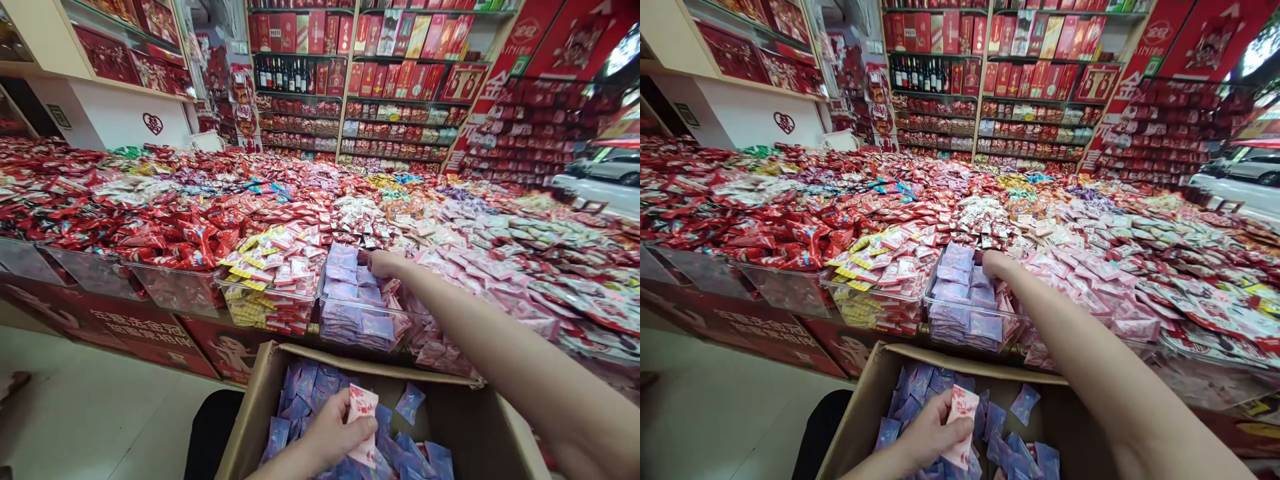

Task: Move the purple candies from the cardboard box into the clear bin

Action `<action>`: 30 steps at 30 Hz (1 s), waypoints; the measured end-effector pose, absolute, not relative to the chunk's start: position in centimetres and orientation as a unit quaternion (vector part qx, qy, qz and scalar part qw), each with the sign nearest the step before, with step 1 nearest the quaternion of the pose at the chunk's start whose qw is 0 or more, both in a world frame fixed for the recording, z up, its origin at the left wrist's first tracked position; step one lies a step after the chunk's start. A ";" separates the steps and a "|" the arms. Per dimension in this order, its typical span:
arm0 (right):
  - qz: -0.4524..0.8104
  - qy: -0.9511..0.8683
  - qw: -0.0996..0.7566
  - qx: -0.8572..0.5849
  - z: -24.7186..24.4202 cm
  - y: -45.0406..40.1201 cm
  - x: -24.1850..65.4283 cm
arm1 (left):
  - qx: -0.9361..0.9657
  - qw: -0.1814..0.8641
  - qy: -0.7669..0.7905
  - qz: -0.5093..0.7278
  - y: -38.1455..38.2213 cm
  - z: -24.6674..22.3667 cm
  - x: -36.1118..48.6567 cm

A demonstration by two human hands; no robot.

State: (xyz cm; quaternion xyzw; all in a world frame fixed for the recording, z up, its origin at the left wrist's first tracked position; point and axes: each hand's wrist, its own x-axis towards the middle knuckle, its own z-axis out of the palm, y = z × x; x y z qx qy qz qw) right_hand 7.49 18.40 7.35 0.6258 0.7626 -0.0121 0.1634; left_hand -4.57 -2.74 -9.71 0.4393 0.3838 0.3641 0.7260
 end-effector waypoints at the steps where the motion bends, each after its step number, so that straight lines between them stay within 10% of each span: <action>1: -0.002 0.768 0.160 0.620 7.0 18.5 7.5 | 0.441 0.727 0.383 0.361 -2.8 -9.8 -4.5; 30: 0.024 0.831 0.137 0.538 5.8 19.2 8.4 | 0.456 0.712 0.403 0.350 -2.7 -10.0 -4.3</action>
